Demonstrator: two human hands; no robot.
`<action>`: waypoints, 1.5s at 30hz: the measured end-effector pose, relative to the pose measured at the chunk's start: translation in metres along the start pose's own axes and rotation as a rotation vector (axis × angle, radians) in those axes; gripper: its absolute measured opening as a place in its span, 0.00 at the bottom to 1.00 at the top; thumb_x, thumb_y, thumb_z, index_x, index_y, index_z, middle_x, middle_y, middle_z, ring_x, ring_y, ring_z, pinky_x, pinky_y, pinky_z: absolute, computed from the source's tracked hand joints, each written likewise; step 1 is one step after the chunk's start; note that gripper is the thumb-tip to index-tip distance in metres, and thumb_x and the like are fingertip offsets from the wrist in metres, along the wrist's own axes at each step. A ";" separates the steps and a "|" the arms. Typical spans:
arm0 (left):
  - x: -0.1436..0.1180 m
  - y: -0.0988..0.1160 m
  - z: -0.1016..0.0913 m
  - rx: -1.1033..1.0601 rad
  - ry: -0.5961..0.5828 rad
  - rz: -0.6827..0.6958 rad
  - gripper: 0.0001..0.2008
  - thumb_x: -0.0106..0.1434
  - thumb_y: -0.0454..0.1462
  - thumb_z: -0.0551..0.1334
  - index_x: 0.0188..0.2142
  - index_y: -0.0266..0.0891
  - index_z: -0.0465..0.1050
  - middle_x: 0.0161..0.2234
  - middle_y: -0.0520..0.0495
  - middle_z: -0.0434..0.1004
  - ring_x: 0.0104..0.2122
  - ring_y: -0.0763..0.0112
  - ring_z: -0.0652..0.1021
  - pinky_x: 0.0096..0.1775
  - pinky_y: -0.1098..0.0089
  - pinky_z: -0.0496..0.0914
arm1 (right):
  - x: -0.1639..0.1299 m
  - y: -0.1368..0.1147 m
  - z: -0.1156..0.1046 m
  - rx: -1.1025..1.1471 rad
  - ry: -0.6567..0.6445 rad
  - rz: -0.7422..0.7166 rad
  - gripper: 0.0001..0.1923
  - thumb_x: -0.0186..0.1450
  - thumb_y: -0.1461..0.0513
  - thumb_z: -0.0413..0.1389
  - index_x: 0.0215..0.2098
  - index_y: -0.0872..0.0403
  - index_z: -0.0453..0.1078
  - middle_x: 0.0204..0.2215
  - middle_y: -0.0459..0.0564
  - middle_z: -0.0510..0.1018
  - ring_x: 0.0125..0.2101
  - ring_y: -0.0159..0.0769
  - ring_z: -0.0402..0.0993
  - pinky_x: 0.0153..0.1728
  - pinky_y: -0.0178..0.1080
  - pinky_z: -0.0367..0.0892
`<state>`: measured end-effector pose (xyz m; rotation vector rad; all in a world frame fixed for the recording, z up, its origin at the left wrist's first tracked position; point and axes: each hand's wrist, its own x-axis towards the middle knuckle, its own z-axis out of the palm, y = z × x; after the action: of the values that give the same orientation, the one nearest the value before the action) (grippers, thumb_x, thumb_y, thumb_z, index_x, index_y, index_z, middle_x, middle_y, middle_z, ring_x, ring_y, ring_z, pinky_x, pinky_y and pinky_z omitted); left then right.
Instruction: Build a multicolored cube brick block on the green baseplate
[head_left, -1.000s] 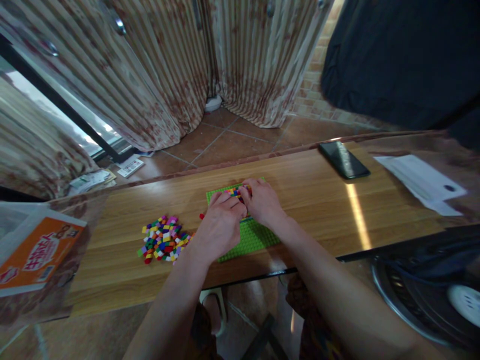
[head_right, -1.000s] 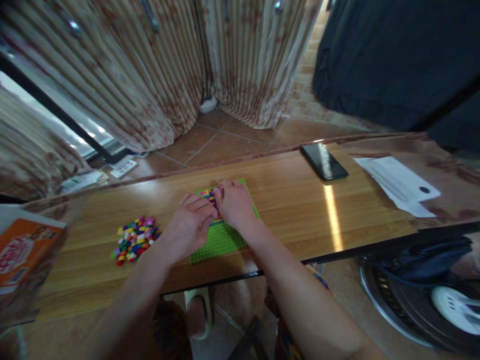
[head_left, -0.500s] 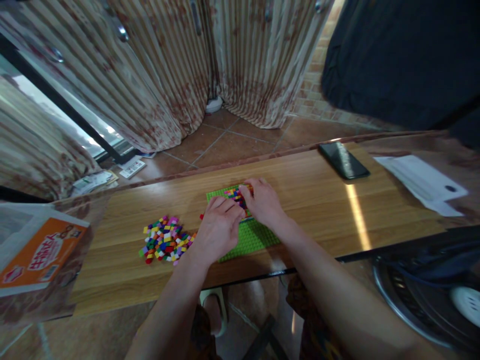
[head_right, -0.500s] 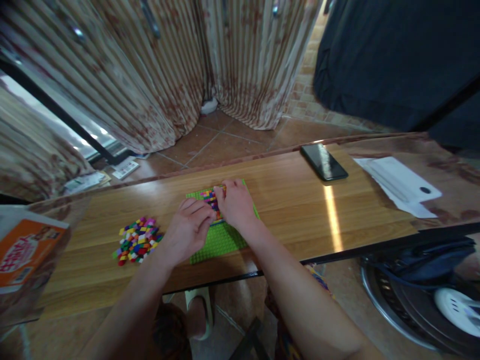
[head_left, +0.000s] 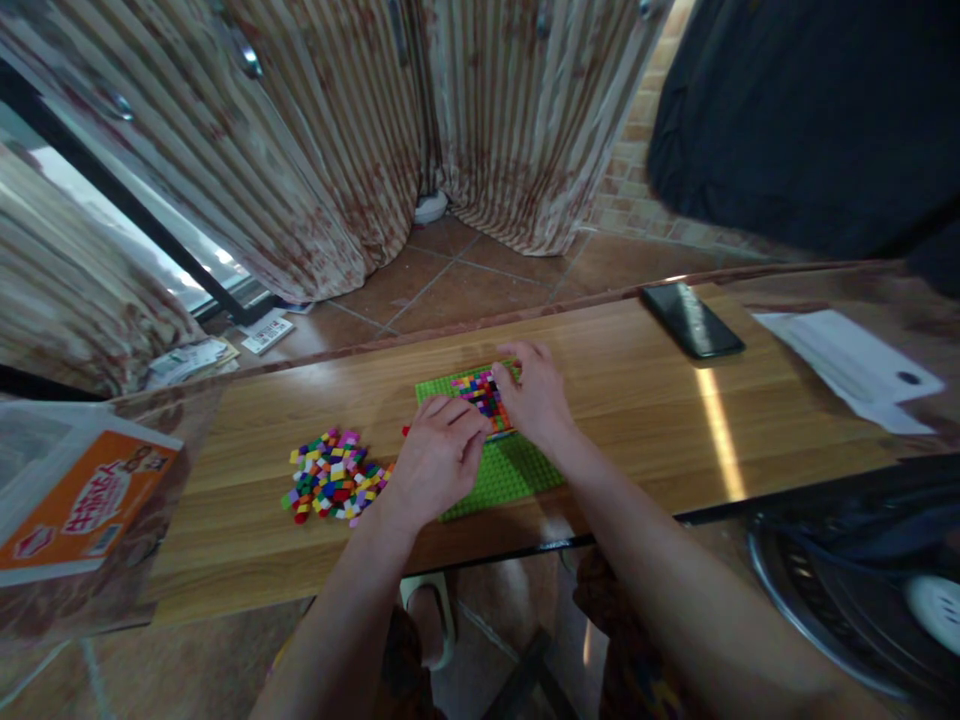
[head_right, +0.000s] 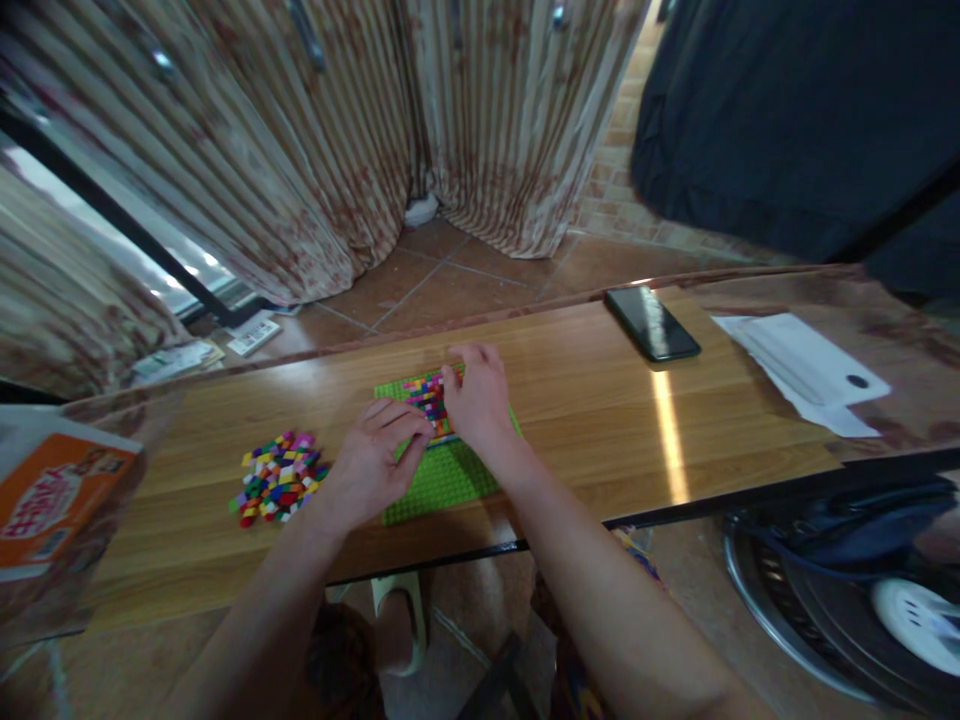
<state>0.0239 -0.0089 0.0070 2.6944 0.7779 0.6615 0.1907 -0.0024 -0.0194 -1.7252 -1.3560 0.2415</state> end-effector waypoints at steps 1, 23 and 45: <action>0.000 0.000 0.000 -0.008 0.000 -0.003 0.06 0.65 0.30 0.56 0.33 0.39 0.70 0.33 0.47 0.74 0.37 0.65 0.71 0.43 0.62 0.66 | 0.001 0.001 0.000 0.046 0.035 0.004 0.14 0.61 0.66 0.50 0.44 0.55 0.70 0.44 0.57 0.71 0.44 0.41 0.71 0.47 0.45 0.67; 0.000 0.001 0.000 -0.057 0.025 -0.005 0.07 0.64 0.30 0.55 0.32 0.38 0.70 0.32 0.47 0.73 0.35 0.66 0.72 0.40 0.64 0.67 | 0.004 0.000 -0.004 0.247 0.124 0.058 0.16 0.56 0.69 0.50 0.41 0.54 0.72 0.42 0.53 0.72 0.32 0.33 0.71 0.37 0.40 0.69; -0.002 -0.002 -0.004 -0.521 0.401 -0.420 0.04 0.60 0.34 0.62 0.35 0.39 0.75 0.34 0.49 0.78 0.35 0.70 0.78 0.40 0.70 0.72 | -0.006 -0.011 -0.002 0.481 0.010 -0.037 0.09 0.62 0.61 0.54 0.40 0.53 0.72 0.33 0.48 0.79 0.33 0.33 0.75 0.39 0.39 0.69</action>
<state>0.0199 -0.0082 0.0090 1.8792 1.0490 1.1224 0.1826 -0.0083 -0.0123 -1.2962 -1.2016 0.4941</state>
